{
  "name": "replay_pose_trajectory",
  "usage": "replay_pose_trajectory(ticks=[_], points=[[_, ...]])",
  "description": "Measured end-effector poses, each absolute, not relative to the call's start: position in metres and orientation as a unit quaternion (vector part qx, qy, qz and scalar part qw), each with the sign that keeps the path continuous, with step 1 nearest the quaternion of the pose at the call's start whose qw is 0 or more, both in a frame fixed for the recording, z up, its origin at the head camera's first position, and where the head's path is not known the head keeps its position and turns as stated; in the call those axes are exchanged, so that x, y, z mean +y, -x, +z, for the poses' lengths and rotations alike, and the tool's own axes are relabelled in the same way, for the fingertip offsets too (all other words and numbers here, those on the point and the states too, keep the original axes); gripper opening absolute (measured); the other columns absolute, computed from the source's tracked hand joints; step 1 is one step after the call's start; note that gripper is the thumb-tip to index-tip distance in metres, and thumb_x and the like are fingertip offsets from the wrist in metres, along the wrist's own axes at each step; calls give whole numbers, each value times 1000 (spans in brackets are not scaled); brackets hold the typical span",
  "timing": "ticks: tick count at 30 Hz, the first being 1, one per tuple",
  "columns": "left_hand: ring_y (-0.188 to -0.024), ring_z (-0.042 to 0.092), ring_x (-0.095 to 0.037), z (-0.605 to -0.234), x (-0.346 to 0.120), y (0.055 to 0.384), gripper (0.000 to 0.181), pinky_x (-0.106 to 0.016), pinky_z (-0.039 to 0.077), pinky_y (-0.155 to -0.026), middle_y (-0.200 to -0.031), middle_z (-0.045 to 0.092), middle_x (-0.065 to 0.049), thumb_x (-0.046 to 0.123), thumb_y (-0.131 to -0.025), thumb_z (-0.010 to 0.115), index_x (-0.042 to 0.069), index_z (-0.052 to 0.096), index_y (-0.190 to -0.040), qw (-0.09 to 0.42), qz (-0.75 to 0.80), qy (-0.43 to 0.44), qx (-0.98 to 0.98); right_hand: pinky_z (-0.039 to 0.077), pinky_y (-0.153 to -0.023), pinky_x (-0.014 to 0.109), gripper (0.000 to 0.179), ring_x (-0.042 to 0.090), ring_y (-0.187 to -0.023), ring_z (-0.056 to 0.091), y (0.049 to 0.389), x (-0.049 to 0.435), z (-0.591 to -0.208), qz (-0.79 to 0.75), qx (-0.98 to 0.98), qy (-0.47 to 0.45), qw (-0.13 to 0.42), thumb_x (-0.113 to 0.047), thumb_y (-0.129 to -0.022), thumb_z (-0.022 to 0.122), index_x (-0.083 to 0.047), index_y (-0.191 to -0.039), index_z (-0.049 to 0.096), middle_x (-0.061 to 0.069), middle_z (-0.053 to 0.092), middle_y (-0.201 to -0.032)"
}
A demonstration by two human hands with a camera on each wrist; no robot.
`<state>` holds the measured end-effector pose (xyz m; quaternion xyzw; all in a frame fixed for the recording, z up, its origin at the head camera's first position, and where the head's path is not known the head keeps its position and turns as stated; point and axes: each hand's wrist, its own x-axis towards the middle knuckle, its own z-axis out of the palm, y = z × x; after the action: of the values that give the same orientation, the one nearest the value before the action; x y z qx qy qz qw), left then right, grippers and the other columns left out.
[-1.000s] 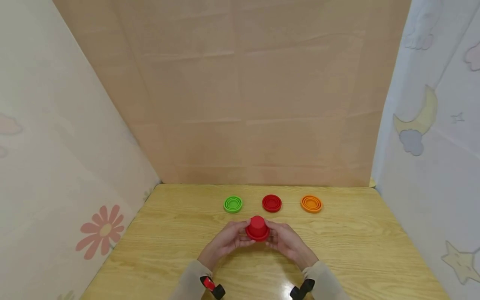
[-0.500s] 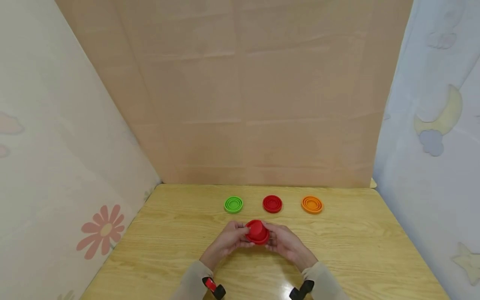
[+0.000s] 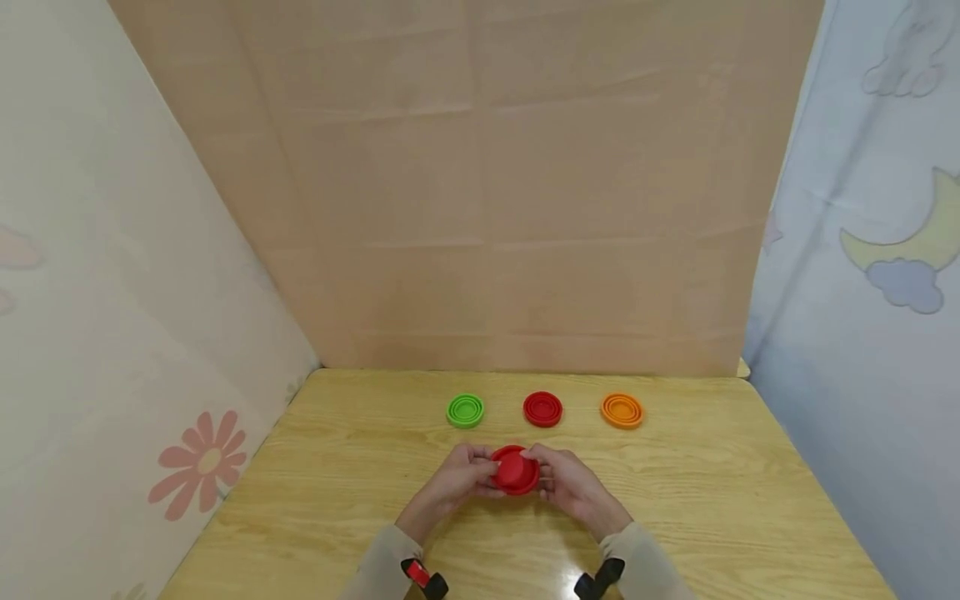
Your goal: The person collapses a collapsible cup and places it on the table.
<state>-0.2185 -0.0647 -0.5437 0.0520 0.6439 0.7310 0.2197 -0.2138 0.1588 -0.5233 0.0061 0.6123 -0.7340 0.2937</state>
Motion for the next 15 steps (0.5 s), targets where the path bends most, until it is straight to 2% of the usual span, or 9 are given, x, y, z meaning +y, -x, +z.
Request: replay_pose_trajectory(ticks=[6,11,15], points=[[-72,74,-14,-545,-63,215,5,-33,67,-72,-92,76,-9,1,-99,62,-1,66,-100,220,732,-36,644,44,-66,19,26,6,-73,61,213,158,-525,-735,614,5,286,-19,-101,56,-22,-85,77,-11,75,-78],[-69,72,-13,-545,-60,215,8,-29,66,-69,-96,74,-11,5,-102,60,1,65,-98,210,732,-14,648,42,-60,17,26,3,-67,57,212,160,-527,-737,618,9,274,-16,-102,56,-19,-88,77,-13,73,-75],[-71,72,-13,-545,-58,215,16,-27,66,-69,-98,75,-11,11,-103,60,-3,69,-107,206,734,-6,647,42,-59,17,23,3,-68,56,213,161,-527,-740,618,5,263,-16,-103,58,-17,-94,78,-13,73,-77]])
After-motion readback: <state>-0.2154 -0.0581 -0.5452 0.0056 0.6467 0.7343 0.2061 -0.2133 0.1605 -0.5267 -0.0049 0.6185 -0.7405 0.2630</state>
